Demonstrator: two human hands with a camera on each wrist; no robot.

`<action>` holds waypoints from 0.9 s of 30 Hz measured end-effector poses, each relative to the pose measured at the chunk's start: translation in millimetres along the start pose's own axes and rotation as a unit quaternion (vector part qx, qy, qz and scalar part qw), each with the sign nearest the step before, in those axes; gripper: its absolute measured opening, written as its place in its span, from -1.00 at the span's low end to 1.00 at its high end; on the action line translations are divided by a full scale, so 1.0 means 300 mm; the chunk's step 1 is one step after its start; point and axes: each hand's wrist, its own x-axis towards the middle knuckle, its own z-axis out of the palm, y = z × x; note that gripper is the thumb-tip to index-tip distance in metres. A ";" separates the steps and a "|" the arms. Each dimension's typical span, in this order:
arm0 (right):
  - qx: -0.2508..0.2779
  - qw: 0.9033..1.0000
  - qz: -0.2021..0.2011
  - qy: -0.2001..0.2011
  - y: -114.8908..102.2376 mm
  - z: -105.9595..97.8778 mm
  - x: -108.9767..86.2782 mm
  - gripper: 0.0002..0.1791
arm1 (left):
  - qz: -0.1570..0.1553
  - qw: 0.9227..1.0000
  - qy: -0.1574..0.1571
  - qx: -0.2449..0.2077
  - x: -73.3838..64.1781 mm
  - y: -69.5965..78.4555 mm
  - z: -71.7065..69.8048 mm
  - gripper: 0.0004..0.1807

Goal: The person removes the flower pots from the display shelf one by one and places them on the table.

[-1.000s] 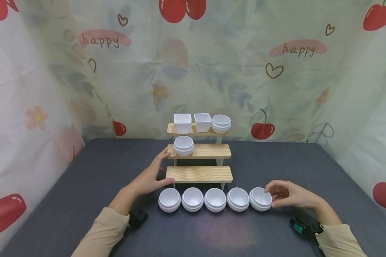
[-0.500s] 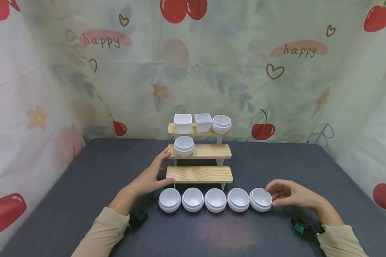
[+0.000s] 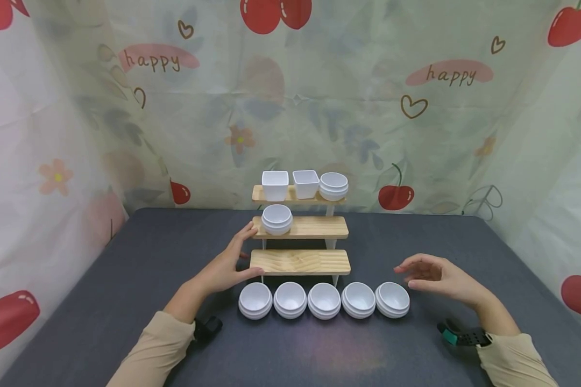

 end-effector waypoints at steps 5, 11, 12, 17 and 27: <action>-0.034 0.998 0.018 0.054 -0.049 0.018 0.028 -0.67 | -0.001 1.000 -0.002 -0.001 0.002 0.001 -0.002 0.00; -0.041 0.995 0.021 0.088 -0.104 0.046 0.072 -0.64 | -0.001 1.000 -0.002 0.005 0.001 0.003 -0.004 0.00; -0.040 0.995 0.019 0.089 -0.113 0.052 0.080 -0.64 | 0.000 1.000 -0.001 0.006 0.000 0.004 -0.004 0.00; -0.049 0.994 0.005 0.100 -0.160 0.087 0.126 -0.65 | 0.001 1.000 0.000 0.008 0.000 0.005 -0.005 0.00; -0.035 0.993 -0.030 0.105 -0.230 0.156 0.219 -0.66 | -0.012 1.000 0.000 0.023 0.001 0.010 -0.006 0.01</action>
